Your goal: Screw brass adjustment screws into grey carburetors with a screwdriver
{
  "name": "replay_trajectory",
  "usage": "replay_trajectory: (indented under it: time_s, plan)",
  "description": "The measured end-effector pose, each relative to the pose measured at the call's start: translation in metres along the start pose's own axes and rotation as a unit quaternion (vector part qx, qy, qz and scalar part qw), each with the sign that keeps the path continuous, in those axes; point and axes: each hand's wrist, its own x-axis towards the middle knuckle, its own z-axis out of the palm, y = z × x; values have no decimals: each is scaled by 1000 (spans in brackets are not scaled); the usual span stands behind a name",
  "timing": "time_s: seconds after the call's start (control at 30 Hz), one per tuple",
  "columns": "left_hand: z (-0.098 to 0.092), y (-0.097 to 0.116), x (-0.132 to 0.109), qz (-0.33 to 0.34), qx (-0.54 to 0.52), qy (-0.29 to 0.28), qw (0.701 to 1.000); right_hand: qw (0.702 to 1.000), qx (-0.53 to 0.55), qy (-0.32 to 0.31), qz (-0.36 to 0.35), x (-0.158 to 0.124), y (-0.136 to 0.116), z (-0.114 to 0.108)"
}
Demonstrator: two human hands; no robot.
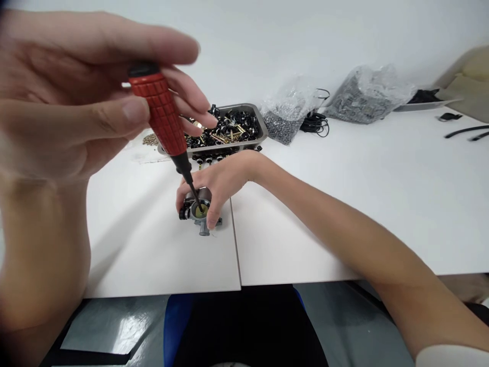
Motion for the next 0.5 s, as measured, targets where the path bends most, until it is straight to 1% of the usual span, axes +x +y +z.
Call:
replay_trajectory:
  time_s: [0.07, 0.1, 0.17, 0.23, 0.37, 0.43, 0.5]
  plan:
    - [-3, 1, -1, -18, 9, 3, 1000, 1000, -6, 0, -1, 0, 1, 0]
    - [-4, 1, -2, -15, 26, 7, 1000, 1000, -6, 2, -5, 0, 1, 0]
    - [-5, 1, -2, 8, 62, 16, 998, 1000, -3, 6, -17, 0, 4, 0]
    - [-4, 3, -2, 15, 74, 33, 997, 1000, 3, 9, -27, -1, 6, 1]
    - [2, 9, 0, -29, 51, 47, 997, 999, 12, 6, -29, -2, 8, 1]
    - [3, 11, 0, -23, 68, 45, 996, 999, 16, 4, -28, -2, 8, 1]
    - [2, 12, 0, -2, 100, 31, 995, 999, 24, 4, -31, -2, 8, 1]
